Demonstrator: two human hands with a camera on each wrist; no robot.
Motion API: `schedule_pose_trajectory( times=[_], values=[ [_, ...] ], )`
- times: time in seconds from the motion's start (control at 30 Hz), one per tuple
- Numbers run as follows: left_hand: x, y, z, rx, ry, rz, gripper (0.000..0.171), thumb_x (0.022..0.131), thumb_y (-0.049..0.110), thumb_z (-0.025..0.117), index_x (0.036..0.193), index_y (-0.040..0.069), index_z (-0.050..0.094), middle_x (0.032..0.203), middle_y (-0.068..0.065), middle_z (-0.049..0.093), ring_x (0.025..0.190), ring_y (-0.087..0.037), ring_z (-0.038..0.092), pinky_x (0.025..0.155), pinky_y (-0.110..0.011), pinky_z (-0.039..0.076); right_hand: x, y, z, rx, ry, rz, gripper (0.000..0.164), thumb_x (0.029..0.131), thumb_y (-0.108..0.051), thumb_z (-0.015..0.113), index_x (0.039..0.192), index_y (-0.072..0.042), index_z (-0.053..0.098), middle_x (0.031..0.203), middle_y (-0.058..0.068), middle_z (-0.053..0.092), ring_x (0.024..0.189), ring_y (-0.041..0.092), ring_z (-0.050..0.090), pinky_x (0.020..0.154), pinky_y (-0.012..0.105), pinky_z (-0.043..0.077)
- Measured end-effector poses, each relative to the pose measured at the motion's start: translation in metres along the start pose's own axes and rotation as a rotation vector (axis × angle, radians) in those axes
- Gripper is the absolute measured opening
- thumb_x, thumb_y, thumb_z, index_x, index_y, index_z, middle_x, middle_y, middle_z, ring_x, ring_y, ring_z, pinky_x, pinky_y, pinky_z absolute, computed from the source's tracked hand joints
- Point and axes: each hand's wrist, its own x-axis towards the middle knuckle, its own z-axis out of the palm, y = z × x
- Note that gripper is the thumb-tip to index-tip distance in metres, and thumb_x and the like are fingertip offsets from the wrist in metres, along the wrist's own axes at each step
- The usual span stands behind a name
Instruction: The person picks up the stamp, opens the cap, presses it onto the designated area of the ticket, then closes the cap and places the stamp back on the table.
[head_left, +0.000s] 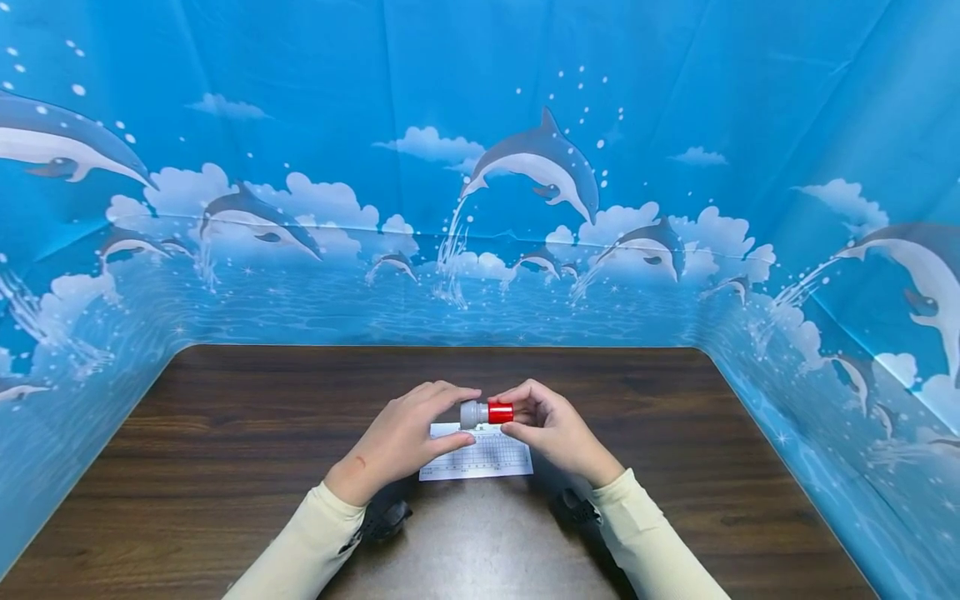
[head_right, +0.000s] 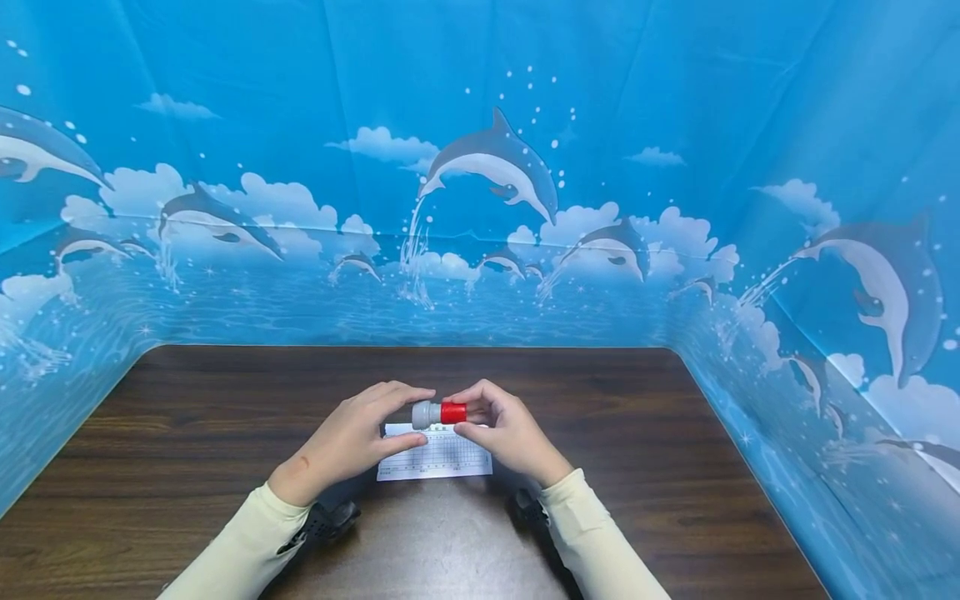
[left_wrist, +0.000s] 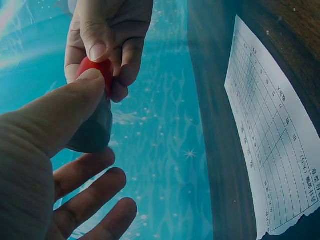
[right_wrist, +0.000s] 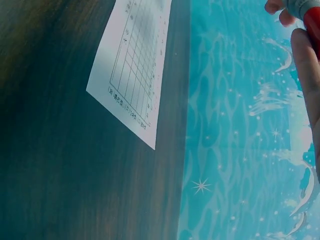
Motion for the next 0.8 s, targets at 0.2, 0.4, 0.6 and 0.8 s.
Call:
schedule_pose_trajectory(
  times=[0.2,0.4,0.6,0.8],
  values=[
    [0.0013,0.0008,0.001,-0.004,0.01,-0.005,0.056,0.086,0.04,0.086,0.136,0.022,0.069,0.125,0.006,0.072,0.111,-0.011,0.068,0.093,-0.037,0.059,0.0007,0.0016,0.0017,-0.038,-0.017,-0.014,0.033,0.093,0.0,0.075,0.123,-0.006,0.064,0.127,0.014,0.068,0.106,0.044,0.068,0.09,0.031,0.06],
    [0.0006,0.0002,0.0018,0.025,0.048,0.028,0.052,0.085,0.037,0.086,0.132,0.021,0.072,0.12,0.006,0.074,0.106,-0.009,0.071,0.09,-0.035,0.06,0.0016,0.0018,0.0021,-0.166,-0.002,-0.053,0.041,0.092,-0.001,0.078,0.129,-0.008,0.062,0.128,0.012,0.067,0.106,0.025,0.072,0.091,0.037,0.06],
    [0.0003,-0.0001,0.0021,0.025,0.081,0.067,0.051,0.086,0.037,0.086,0.133,0.021,0.071,0.119,0.006,0.075,0.104,-0.008,0.071,0.088,-0.034,0.06,0.0026,0.0014,0.004,-0.247,0.033,-0.118,0.043,0.089,-0.001,0.081,0.128,-0.006,0.063,0.123,0.008,0.067,0.102,0.019,0.072,0.088,0.048,0.06],
    [0.0003,-0.0003,0.0024,0.022,0.088,0.085,0.05,0.088,0.037,0.085,0.134,0.022,0.071,0.119,0.006,0.075,0.104,-0.007,0.071,0.088,-0.033,0.06,0.0025,0.0018,0.0037,-0.316,0.045,-0.12,0.038,0.087,-0.003,0.083,0.121,-0.01,0.067,0.113,-0.001,0.068,0.095,0.014,0.072,0.084,0.047,0.062]
  ],
)
